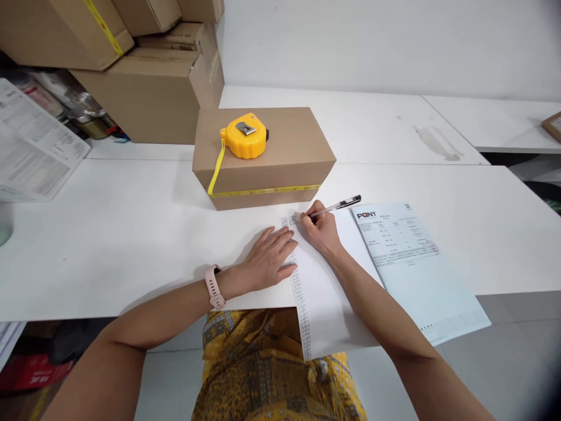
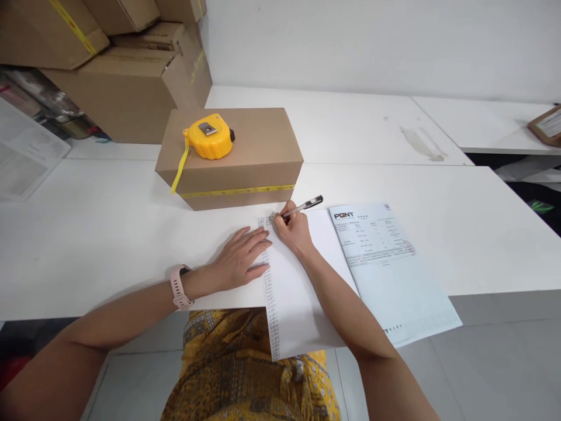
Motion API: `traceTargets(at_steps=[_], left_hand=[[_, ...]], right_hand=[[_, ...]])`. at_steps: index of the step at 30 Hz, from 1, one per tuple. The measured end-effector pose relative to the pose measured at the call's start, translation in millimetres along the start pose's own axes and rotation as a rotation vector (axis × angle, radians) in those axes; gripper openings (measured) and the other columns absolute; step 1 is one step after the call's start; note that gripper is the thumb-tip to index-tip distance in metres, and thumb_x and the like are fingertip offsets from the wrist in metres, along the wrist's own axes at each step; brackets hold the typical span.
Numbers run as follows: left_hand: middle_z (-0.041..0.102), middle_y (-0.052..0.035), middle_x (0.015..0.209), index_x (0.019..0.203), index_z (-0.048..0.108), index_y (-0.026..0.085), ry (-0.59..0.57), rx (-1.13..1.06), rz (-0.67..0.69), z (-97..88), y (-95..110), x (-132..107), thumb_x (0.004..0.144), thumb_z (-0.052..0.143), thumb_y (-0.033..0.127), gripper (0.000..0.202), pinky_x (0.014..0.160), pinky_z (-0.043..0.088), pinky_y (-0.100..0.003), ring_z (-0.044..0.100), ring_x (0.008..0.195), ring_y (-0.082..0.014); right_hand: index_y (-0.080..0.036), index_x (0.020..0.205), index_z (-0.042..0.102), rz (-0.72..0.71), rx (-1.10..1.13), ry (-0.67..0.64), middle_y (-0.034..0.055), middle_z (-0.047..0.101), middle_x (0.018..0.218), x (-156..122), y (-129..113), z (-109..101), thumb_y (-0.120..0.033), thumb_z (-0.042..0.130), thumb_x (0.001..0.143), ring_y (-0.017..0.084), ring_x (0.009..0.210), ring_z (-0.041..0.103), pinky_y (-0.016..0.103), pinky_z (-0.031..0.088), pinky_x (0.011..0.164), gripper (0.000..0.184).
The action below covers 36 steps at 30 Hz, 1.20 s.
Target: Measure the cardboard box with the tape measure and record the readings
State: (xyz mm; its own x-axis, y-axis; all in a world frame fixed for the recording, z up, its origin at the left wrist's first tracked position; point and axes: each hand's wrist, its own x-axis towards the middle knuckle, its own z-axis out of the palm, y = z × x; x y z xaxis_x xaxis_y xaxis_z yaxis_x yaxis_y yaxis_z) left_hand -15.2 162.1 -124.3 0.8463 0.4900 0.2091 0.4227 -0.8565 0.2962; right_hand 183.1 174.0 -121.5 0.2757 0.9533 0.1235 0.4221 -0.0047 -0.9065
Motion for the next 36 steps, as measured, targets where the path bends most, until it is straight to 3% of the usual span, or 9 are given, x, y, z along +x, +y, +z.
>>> traceTargets(at_steps=[20,22,27,30,32,36], left_hand=[[0.057,-0.0217,0.144,0.13,0.057,0.012,0.003,-0.027,0.006,1.0,-1,0,0.097,0.057,0.037,0.042,0.119,0.032,-0.059,0.045,0.143,-0.0353],[0.056,-0.0213,0.145,0.131,0.056,0.013,0.001,-0.037,0.004,1.1,-1,-1,0.097,0.055,0.037,0.041,0.119,0.032,-0.059,0.044,0.144,-0.035],[0.057,-0.0202,0.145,0.13,0.058,0.015,0.005,-0.032,0.002,0.6,-2,-1,0.098,0.053,0.037,0.039,0.119,0.032,-0.059,0.045,0.143,-0.0341],[0.059,-0.0187,0.144,0.129,0.059,0.015,0.009,-0.021,-0.003,-0.6,-2,-1,0.098,0.056,0.036,0.038,0.12,0.032,-0.058,0.047,0.142,-0.033],[0.06,-0.0179,0.143,0.129,0.059,0.014,0.003,-0.013,-0.008,-1.1,-3,0,0.097,0.057,0.035,0.038,0.12,0.032,-0.058,0.049,0.141,-0.0323],[0.064,-0.0164,0.139,0.126,0.06,0.014,0.024,0.01,-0.013,0.7,-5,2,0.096,0.058,0.032,0.034,0.119,0.034,-0.059,0.054,0.138,-0.0312]], right_hand=[[-0.025,0.071,0.043,-0.007,0.021,-0.061,-0.0086,0.041,0.052,-1,0,1,-0.03,0.06,0.078,0.011,0.05,0.037,0.026,0.029,0.051,0.019],[-0.025,0.071,0.043,-0.001,0.034,-0.031,-0.0081,0.042,0.053,-1,2,1,-0.029,0.06,0.078,0.011,0.052,0.038,0.026,0.03,0.052,0.019],[-0.025,0.082,0.048,-0.064,0.058,0.183,-0.0048,0.05,0.064,6,8,-6,-0.037,0.056,0.09,0.013,0.057,0.044,0.027,0.037,0.057,0.017],[-0.024,0.1,0.059,-0.193,-0.126,0.204,0.002,0.063,0.082,14,15,-18,-0.032,0.047,0.096,0.017,0.072,0.057,0.032,0.045,0.07,0.015],[-0.024,0.108,0.065,-0.249,-0.326,0.179,0.0074,0.069,0.098,18,21,-28,-0.02,0.042,0.095,0.022,0.089,0.06,0.036,0.046,0.08,0.027],[-0.023,0.118,0.073,-0.231,-0.647,0.082,0.0113,0.071,0.124,20,31,-41,-0.005,0.04,0.087,0.03,0.119,0.052,0.043,0.041,0.095,0.048]])
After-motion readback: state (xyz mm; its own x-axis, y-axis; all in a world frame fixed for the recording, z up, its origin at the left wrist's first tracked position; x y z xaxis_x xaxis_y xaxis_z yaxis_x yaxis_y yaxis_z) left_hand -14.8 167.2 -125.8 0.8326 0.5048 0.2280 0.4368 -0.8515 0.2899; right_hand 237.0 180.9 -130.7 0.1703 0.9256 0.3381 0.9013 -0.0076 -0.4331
